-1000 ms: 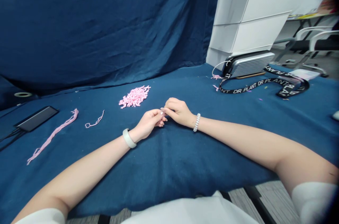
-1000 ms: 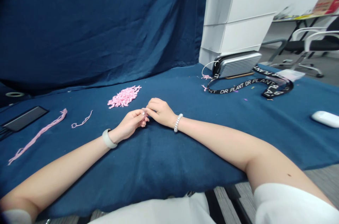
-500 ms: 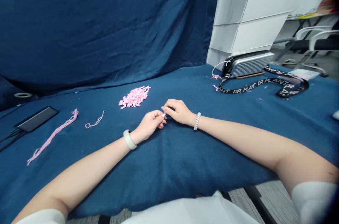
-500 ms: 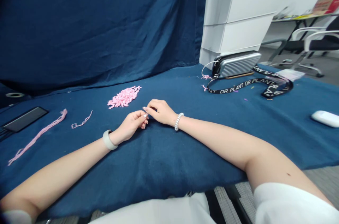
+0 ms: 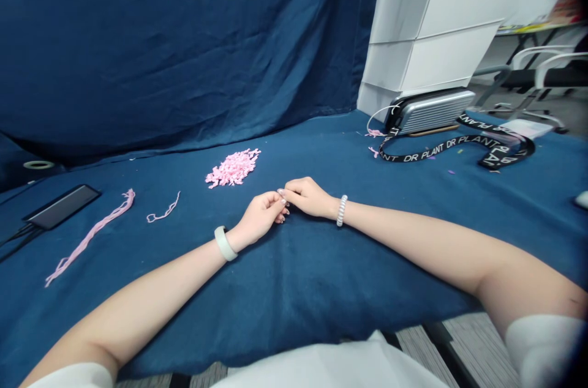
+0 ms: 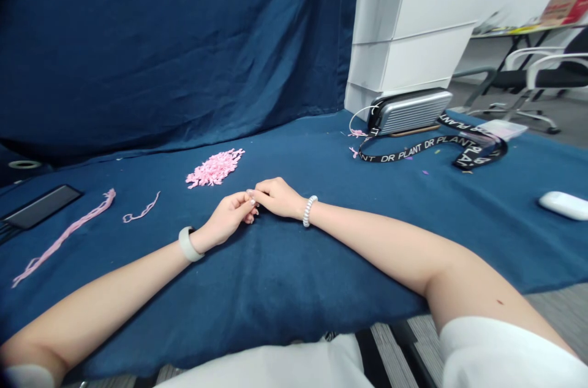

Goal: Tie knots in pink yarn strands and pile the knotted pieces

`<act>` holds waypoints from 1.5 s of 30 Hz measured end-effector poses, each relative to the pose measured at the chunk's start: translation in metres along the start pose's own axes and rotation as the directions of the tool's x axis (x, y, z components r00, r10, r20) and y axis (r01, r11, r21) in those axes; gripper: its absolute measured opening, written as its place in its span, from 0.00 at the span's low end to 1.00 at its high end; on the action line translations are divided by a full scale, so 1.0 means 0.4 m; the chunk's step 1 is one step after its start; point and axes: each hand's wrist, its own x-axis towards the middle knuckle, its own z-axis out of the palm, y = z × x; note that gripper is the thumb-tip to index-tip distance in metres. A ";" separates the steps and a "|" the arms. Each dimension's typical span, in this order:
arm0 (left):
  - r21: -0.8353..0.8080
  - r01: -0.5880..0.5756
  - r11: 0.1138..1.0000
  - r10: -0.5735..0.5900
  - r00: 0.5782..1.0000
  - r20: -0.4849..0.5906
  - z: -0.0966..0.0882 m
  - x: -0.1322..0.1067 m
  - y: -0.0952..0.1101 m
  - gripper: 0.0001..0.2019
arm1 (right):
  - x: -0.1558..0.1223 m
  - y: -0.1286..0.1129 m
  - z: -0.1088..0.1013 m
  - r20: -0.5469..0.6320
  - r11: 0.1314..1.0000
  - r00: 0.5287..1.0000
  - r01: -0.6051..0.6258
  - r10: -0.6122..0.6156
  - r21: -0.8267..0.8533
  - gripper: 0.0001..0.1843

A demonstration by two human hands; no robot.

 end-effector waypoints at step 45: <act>-0.137 0.056 0.989 -0.053 0.998 0.026 -0.003 0.004 0.009 0.11 | -0.001 -0.012 -0.003 -0.173 0.991 0.981 0.063 -0.083 -0.114 0.22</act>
